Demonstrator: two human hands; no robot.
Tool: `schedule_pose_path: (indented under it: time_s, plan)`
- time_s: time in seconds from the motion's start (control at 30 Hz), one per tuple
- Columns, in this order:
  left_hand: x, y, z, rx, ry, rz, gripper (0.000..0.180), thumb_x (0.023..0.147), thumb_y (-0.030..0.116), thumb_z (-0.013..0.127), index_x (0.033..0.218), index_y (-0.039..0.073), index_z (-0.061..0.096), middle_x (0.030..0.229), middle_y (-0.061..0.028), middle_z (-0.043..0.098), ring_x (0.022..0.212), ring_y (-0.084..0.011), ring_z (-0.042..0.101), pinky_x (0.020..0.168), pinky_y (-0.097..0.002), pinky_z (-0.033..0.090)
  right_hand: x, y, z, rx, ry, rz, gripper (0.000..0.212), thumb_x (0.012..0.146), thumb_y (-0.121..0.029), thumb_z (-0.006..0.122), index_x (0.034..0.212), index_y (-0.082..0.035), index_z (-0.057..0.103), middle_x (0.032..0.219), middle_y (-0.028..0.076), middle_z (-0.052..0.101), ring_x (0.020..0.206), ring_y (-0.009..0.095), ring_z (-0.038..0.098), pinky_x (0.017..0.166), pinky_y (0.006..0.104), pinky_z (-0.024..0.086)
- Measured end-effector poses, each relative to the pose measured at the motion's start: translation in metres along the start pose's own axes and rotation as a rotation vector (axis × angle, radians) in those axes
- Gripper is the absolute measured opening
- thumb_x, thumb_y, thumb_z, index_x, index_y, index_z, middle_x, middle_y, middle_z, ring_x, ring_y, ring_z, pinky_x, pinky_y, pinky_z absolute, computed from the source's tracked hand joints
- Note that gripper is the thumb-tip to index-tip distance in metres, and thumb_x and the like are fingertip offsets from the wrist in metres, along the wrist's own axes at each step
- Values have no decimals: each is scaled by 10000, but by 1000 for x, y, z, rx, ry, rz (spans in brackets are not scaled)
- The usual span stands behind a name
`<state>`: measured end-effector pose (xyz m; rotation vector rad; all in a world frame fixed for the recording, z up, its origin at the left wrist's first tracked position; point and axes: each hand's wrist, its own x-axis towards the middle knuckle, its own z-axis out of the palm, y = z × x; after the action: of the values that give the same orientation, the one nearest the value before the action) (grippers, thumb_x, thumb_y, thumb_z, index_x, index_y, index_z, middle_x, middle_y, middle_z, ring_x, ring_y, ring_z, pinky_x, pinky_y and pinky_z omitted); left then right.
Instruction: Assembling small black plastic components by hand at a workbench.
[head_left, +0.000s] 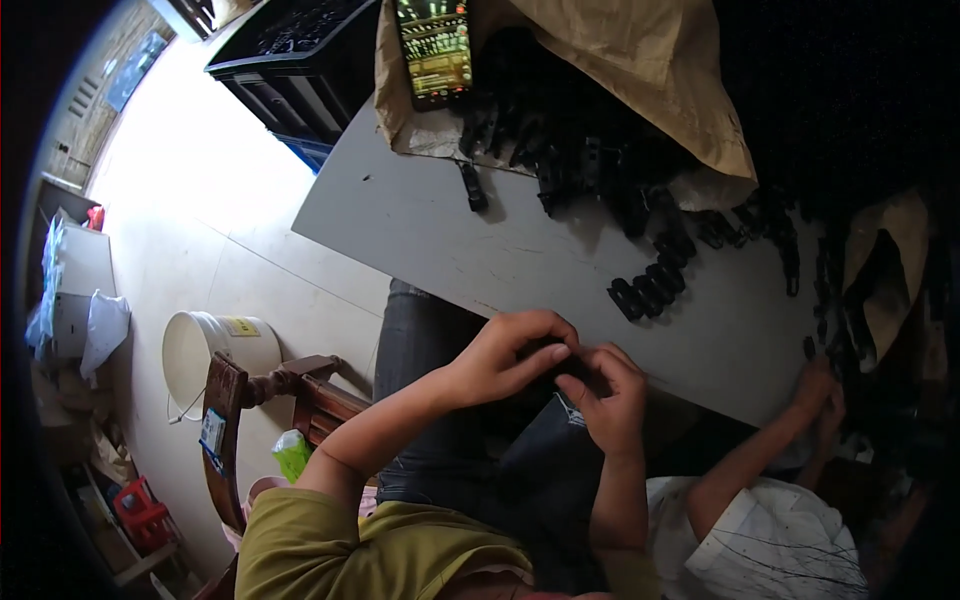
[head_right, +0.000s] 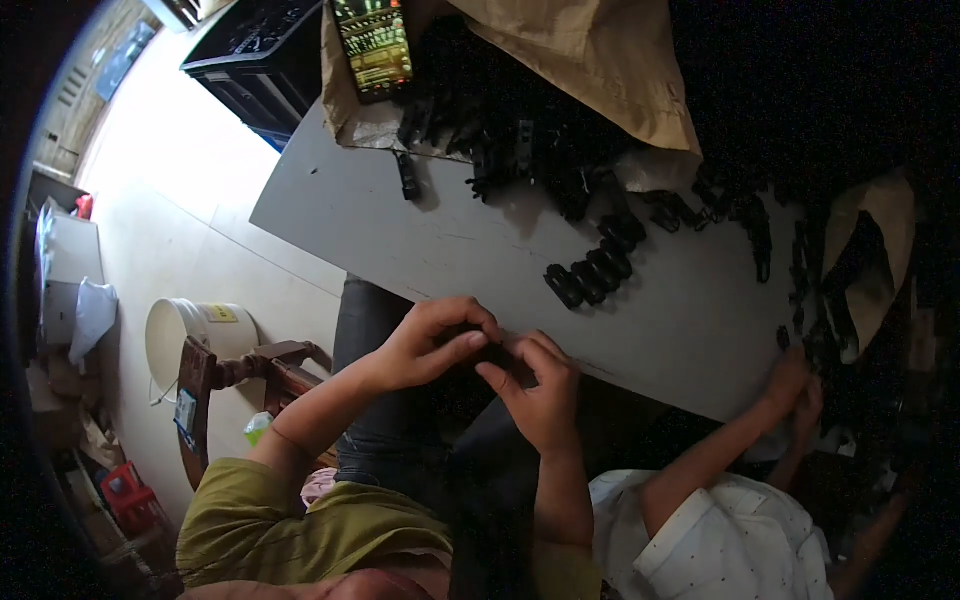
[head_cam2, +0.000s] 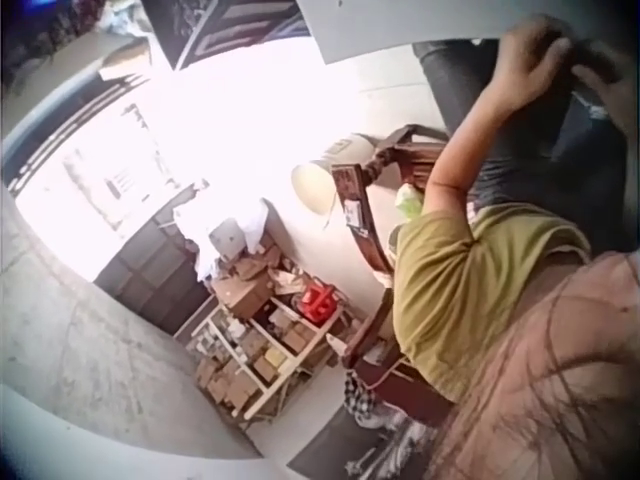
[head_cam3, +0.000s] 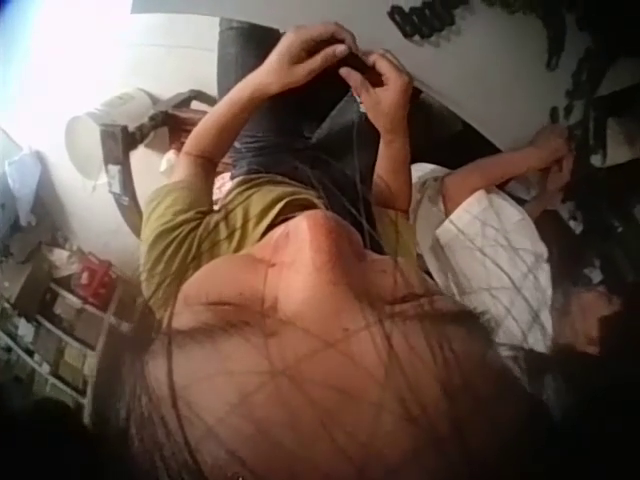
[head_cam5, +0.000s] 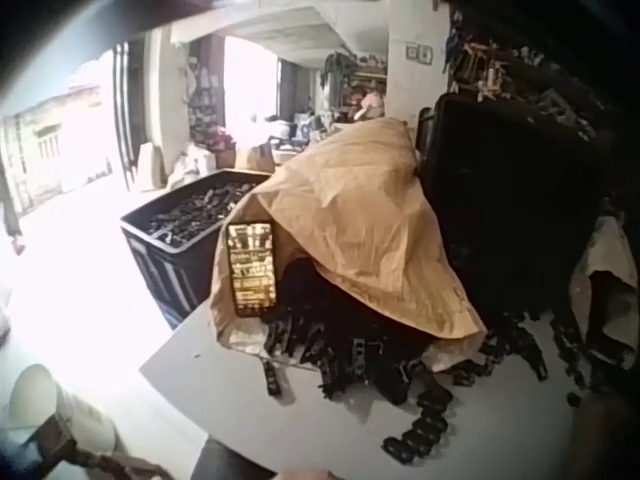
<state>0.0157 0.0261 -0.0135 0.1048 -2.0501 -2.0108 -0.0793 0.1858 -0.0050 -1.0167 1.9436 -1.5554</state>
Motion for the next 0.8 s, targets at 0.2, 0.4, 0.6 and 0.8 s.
schedule_pose_path:
  time_s: [0.2,0.4,0.6,0.8]
  plan:
    - [27,9,-55,1032,471,229,307,759,4,537,1053,92,528,911,-120,478,764,-321,550,653,-391,462,26,14,-14,-697,307,-181,215,816,-74,675,1008,-1,612,1013,96,521,835,210,585,704,299,483]
    - [34,7,-78,1397,286,-29,253,809,95,518,1061,87,542,905,-117,497,789,-286,591,606,-396,491,26,25,-6,-909,308,-278,238,803,-24,665,1028,8,594,1053,115,524,910,265,602,741,357,518]
    - [18,6,-76,1335,221,95,189,813,124,570,993,77,536,833,-89,521,779,-264,596,587,-383,487,25,6,-2,-821,158,-134,326,754,-27,666,1056,-15,544,1034,127,536,910,315,604,743,378,512]
    - [14,5,-70,1156,306,28,228,798,124,621,995,79,515,835,-101,519,745,-312,583,603,-421,481,27,10,1,-813,152,-99,307,732,-39,635,1020,-31,529,1010,130,535,877,333,603,724,396,505]
